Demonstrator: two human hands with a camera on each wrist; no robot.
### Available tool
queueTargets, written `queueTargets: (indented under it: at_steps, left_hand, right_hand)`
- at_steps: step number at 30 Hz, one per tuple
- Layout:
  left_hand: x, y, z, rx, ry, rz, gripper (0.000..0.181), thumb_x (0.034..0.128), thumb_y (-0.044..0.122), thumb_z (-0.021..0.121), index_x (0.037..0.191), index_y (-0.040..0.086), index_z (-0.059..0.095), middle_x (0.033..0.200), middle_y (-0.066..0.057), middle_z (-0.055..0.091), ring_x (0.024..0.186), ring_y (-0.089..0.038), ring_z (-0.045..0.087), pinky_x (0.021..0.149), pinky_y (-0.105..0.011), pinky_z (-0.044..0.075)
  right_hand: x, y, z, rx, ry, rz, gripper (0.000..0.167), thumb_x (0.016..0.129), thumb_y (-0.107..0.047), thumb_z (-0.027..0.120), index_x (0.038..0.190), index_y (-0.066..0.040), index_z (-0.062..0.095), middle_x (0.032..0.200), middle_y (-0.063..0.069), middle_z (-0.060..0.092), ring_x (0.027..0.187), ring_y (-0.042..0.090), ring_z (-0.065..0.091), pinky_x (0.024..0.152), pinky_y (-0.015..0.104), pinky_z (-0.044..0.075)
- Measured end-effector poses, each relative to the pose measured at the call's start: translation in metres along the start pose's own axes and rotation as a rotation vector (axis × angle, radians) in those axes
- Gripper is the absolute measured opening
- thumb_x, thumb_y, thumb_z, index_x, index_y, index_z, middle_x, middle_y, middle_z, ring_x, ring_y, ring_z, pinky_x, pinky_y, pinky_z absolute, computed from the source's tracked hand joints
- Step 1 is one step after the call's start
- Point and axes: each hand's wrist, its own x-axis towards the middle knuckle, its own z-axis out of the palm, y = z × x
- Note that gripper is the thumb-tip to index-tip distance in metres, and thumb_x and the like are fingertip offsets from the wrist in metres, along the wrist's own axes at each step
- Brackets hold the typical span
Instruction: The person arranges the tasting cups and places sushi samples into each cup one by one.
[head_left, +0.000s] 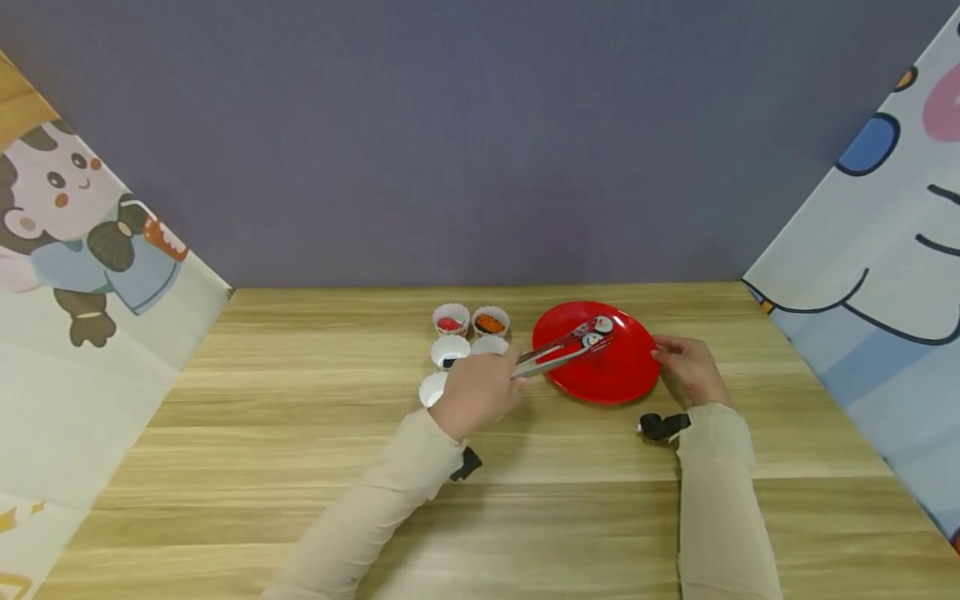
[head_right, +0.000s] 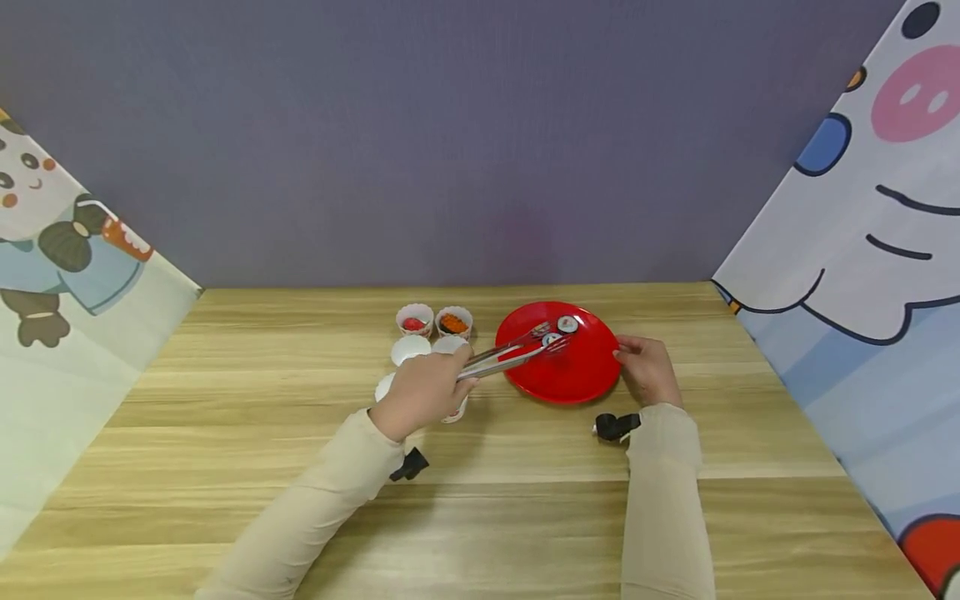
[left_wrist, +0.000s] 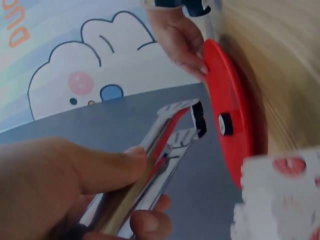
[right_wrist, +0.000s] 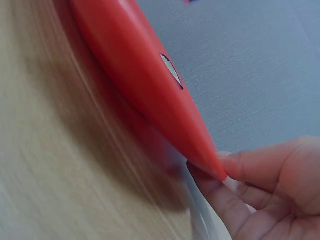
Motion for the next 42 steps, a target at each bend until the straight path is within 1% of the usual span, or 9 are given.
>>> queueTargets:
  at_steps: [3, 4, 9, 12, 17, 23, 30, 35, 42]
  left_hand:
    - [-0.009, -0.011, -0.005, -0.006, 0.045, 0.035, 0.025, 0.0906, 0.034, 0.062, 0.094, 0.011, 0.052, 0.061, 0.003, 0.052, 0.047, -0.013, 0.048, 0.039, -0.029, 0.036]
    - [-0.012, -0.015, -0.006, -0.003, 0.06, 0.041, 0.026, 0.0903, 0.035, 0.062, 0.093, 0.011, 0.052, 0.061, 0.003, 0.052, 0.048, -0.014, 0.049, 0.04, -0.03, 0.037]
    - [-0.024, -0.03, -0.009, -0.012, 0.078, 0.022, 0.027, 0.0893, 0.034, 0.063, 0.097, 0.011, 0.053, 0.063, 0.001, 0.055, 0.05, -0.016, 0.05, 0.042, -0.032, 0.037]
    - [-0.032, -0.035, -0.009, -0.029, 0.08, 0.011, 0.027, 0.0888, 0.035, 0.064, 0.097, 0.012, 0.051, 0.063, 0.0, 0.054, 0.049, -0.017, 0.048, 0.041, -0.032, 0.035]
    - [-0.045, -0.043, -0.007, -0.059, 0.12, 0.036, 0.026, 0.0858, 0.032, 0.068, 0.095, 0.013, 0.052, 0.062, 0.0, 0.054, 0.05, -0.018, 0.047, 0.041, -0.033, 0.036]
    - [-0.057, -0.052, -0.009, -0.074, 0.109, 0.021, 0.024, 0.0865, 0.031, 0.067, 0.094, 0.013, 0.053, 0.067, 0.0, 0.055, 0.051, -0.014, 0.045, 0.042, -0.03, 0.035]
    - [-0.068, -0.065, -0.015, -0.048, 0.149, -0.001, 0.025, 0.0842, 0.029, 0.068, 0.101, 0.015, 0.056, 0.067, 0.001, 0.059, 0.051, -0.012, 0.044, 0.042, -0.03, 0.034]
    - [-0.074, -0.073, -0.015, -0.036, 0.185, 0.003, 0.024, 0.0837, 0.029, 0.069, 0.1, 0.016, 0.057, 0.068, 0.002, 0.059, 0.051, -0.011, 0.044, 0.043, -0.03, 0.035]
    - [-0.086, -0.082, -0.016, -0.048, 0.189, 0.011, 0.022, 0.0843, 0.03, 0.069, 0.097, 0.015, 0.057, 0.065, 0.004, 0.056, 0.049, -0.008, 0.04, 0.043, -0.027, 0.032]
  right_hand:
    - [0.0, 0.0, 0.0, 0.01, -0.007, -0.009, 0.042, 0.096, -0.006, 0.047, 0.133, 0.012, 0.042, 0.13, 0.031, 0.049, 0.091, 0.007, 0.055, 0.075, 0.012, 0.046]
    - [0.0, 0.0, 0.0, 0.012, -0.005, -0.03, 0.041, 0.096, -0.005, 0.047, 0.132, 0.013, 0.043, 0.129, 0.032, 0.049, 0.087, 0.002, 0.055, 0.074, 0.012, 0.046]
    - [0.002, 0.003, -0.002, 0.02, 0.014, -0.127, 0.038, 0.094, -0.002, 0.049, 0.126, 0.019, 0.046, 0.122, 0.036, 0.051, 0.076, -0.01, 0.053, 0.071, 0.012, 0.047]
    - [0.004, 0.003, -0.003, 0.022, 0.017, -0.131, 0.038, 0.094, -0.001, 0.049, 0.126, 0.019, 0.046, 0.123, 0.036, 0.051, 0.076, -0.011, 0.052, 0.071, 0.011, 0.046]
    - [0.004, 0.003, -0.004, 0.027, 0.013, -0.102, 0.039, 0.094, -0.001, 0.048, 0.127, 0.018, 0.045, 0.126, 0.036, 0.049, 0.077, -0.011, 0.051, 0.072, 0.011, 0.046]
    - [0.001, 0.002, -0.003, 0.03, 0.023, -0.078, 0.039, 0.093, 0.0, 0.047, 0.128, 0.017, 0.044, 0.127, 0.035, 0.048, 0.077, -0.012, 0.05, 0.073, 0.01, 0.045]
    - [0.004, 0.003, -0.005, 0.024, 0.026, -0.058, 0.04, 0.093, -0.001, 0.048, 0.129, 0.017, 0.044, 0.128, 0.034, 0.048, 0.078, -0.011, 0.05, 0.073, 0.01, 0.045]
    - [0.003, 0.003, -0.004, 0.023, 0.036, -0.054, 0.039, 0.093, 0.0, 0.048, 0.129, 0.016, 0.045, 0.127, 0.034, 0.049, 0.078, -0.011, 0.05, 0.072, 0.008, 0.044]
    - [0.004, 0.004, -0.003, 0.039, 0.04, -0.075, 0.039, 0.092, 0.002, 0.048, 0.127, 0.018, 0.045, 0.126, 0.035, 0.049, 0.076, -0.012, 0.051, 0.071, 0.009, 0.045]
